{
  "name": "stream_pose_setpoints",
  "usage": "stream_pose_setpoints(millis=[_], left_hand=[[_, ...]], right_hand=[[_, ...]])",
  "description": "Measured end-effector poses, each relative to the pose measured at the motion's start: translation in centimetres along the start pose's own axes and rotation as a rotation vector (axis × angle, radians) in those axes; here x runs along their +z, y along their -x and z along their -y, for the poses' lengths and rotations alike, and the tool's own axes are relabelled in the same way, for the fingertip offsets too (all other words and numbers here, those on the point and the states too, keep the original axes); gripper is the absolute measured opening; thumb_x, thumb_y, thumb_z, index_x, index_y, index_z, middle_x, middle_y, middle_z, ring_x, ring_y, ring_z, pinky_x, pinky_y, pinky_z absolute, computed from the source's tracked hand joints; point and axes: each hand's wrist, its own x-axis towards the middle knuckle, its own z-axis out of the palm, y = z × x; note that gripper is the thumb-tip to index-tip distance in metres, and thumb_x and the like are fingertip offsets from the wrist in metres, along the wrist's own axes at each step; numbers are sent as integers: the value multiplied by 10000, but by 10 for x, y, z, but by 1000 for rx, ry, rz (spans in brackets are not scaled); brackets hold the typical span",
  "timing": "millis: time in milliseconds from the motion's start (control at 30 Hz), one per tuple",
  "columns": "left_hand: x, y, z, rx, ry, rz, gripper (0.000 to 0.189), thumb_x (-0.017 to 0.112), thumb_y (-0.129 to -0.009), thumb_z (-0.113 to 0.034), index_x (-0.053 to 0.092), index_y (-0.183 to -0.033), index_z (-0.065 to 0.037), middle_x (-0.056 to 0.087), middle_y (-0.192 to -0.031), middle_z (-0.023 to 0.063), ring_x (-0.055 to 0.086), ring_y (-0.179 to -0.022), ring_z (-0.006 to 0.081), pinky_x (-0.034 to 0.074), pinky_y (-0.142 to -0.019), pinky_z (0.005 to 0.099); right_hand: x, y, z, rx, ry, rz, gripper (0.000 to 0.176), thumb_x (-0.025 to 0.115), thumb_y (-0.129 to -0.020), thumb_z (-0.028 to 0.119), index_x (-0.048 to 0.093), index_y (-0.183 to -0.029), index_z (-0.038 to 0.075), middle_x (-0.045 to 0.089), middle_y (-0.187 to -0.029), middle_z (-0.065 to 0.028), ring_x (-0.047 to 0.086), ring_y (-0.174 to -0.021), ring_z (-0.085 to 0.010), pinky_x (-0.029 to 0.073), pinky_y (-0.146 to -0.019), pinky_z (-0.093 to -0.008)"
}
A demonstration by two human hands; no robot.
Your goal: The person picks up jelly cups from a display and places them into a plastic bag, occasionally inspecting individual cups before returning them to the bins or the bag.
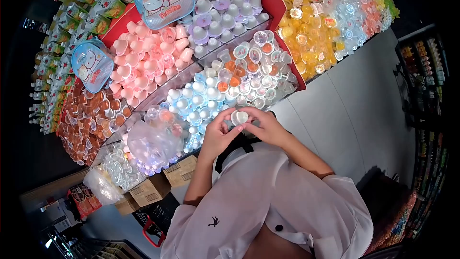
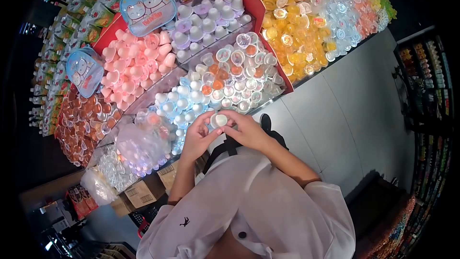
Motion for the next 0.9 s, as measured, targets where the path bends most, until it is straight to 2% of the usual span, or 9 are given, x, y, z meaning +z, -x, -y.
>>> stream_pose_setpoints(millis=[100,200,300,333,567,600,733,833,900], left_hand=[[13,-6,-12,2,-168,-31,552,851,-880,-57,632,-1387,-58,622,-992,-67,373,-646,-14,308,-543,173],[30,-22,-17,44,-267,-162,520,873,-863,-106,674,-1343,-82,635,-976,-67,378,-633,-8,317,-528,189],[41,-46,-24,84,-415,-345,506,865,-853,-135,683,-1323,-83,707,-997,-26,391,-602,11,343,-523,209],[43,-54,-30,76,-449,-401,505,861,-851,-144,683,-1320,-84,724,-999,-14,397,-592,17,350,-522,216],[47,-98,-32,135,-658,-604,511,822,-849,-179,671,-1328,-81,762,-957,60,467,-565,85,423,-541,275],[48,-100,-30,140,-677,-617,511,821,-849,-179,672,-1329,-84,762,-958,62,467,-564,85,422,-540,274],[59,-98,-48,142,-708,-627,488,818,-861,-169,685,-1324,-92,741,-964,56,452,-562,82,413,-536,266],[67,-89,-62,127,-754,-636,437,802,-871,-159,701,-1291,-92,736,-975,135,708,-830,289,554,-717,388],[67,-82,-58,168,-721,-672,448,811,-869,-121,697,-1301,-87,745,-990,106,630,-683,201,518,-634,328]], right_hand=[[-24,-5,-3,8,6,115,555,715,-966,68,533,-1490,48,729,-1042,-99,694,-953,-164,549,-871,-322],[-39,-11,-11,22,-375,156,670,686,-981,48,416,-1594,65,726,-1132,-99,704,-1078,-171,538,-921,-317],[-65,-16,-6,75,-377,222,706,633,-1022,5,313,-1648,66,448,-1627,-131,652,-1215,-178,500,-1029,-322],[-72,-20,-10,61,-344,242,725,637,-1013,-3,306,-1653,72,448,-1631,-150,652,-1237,-185,506,-1036,-326],[-92,-64,-27,-96,-165,281,662,651,-1019,51,372,-1619,51,545,-1506,-152,674,-1164,-188,537,-1011,-341],[-92,-75,-24,-163,-157,215,571,665,-1017,83,475,-1553,35,605,-1352,-136,679,-1114,-182,553,-975,-335],[-87,-118,-6,-314,-52,70,420,699,-974,111,634,-1377,12,653,-1221,-144,681,-919,-199,560,-818,-328],[-89,-132,-1,-241,9,165,400,728,-953,117,660,-1330,6,668,-1165,-129,675,-878,-190,553,-804,-317],[-87,-132,-2,-244,-64,190,374,752,-956,144,678,-1296,7,682,-1112,-100,669,-871,-164,550,-799,-300]])
